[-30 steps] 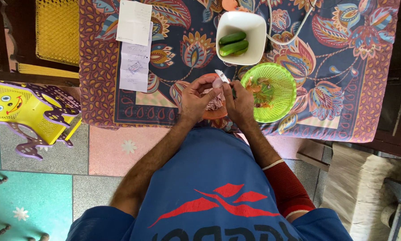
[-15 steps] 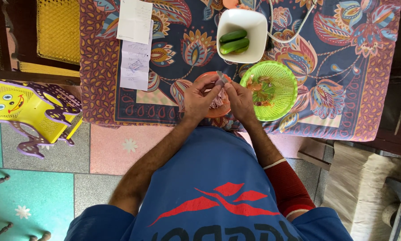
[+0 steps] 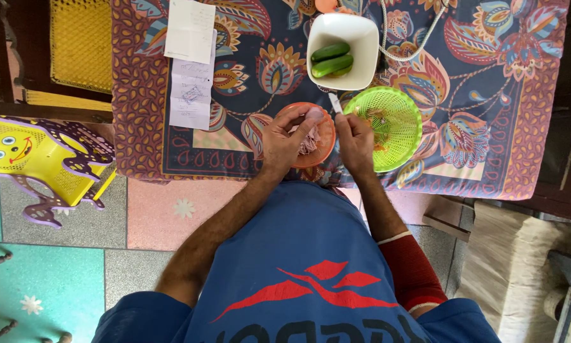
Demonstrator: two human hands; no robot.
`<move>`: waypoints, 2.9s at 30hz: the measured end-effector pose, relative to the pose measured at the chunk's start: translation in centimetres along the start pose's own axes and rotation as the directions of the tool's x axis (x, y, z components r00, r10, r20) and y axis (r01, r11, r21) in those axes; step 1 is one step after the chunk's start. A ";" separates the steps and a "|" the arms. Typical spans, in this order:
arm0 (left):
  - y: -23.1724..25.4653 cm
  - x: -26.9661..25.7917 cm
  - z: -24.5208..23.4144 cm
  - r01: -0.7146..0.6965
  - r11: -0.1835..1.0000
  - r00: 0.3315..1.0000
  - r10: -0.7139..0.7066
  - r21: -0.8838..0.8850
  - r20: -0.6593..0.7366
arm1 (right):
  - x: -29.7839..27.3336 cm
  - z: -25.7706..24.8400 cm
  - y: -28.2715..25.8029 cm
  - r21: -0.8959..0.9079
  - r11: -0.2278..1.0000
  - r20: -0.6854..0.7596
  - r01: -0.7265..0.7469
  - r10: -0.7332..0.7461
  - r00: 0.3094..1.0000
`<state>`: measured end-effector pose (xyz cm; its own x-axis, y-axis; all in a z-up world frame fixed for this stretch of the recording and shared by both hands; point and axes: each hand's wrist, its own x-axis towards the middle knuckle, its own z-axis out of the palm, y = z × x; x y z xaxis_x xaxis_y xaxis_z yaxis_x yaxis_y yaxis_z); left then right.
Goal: The recorder is peeling and slicing onions into a small bowl at a table.
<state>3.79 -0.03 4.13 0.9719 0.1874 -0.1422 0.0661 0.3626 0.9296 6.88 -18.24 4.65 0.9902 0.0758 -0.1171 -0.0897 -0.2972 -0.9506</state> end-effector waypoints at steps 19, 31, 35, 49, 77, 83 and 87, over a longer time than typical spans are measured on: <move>-3.8 0.6 3.6 0.132 0.984 0.982 -0.114 -0.120 0.149 | -1.1 -8.5 3.8 0.013 0.989 -0.114 -0.146 0.146 0.983; -5.1 0.3 7.4 0.255 0.942 0.965 -0.233 -0.219 0.120 | -0.6 -12.3 8.3 0.320 0.890 0.079 -0.326 0.318 0.945; -6.1 -0.1 8.5 0.268 0.928 0.963 -0.251 -0.257 0.098 | -0.6 -13.1 9.0 0.055 0.973 -0.039 -0.222 0.225 0.974; -8.9 -2.3 10.1 0.169 0.951 0.982 -0.184 -0.258 -0.033 | 1.0 -15.1 9.4 -0.394 0.888 -0.104 -0.238 0.214 0.971; -7.5 -3.8 13.5 0.115 0.930 0.992 -0.126 -0.350 -0.007 | -3.1 -11.8 2.0 -0.546 0.789 0.038 0.283 -0.315 0.948; -7.4 -4.1 14.0 0.102 0.930 0.993 -0.116 -0.353 -0.019 | -3.0 -12.0 1.5 -0.583 0.779 0.006 0.231 -0.280 0.960; -7.0 -4.4 14.5 0.090 0.933 0.995 -0.099 -0.350 -0.007 | -3.0 -12.3 0.8 -0.599 0.766 -0.017 0.233 -0.303 0.953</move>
<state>2.38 -16.64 3.22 0.9591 0.1568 -0.2356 0.0703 0.6742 0.7352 5.10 -30.44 7.74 0.9726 0.1459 0.1809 0.2255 -0.7801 -0.5835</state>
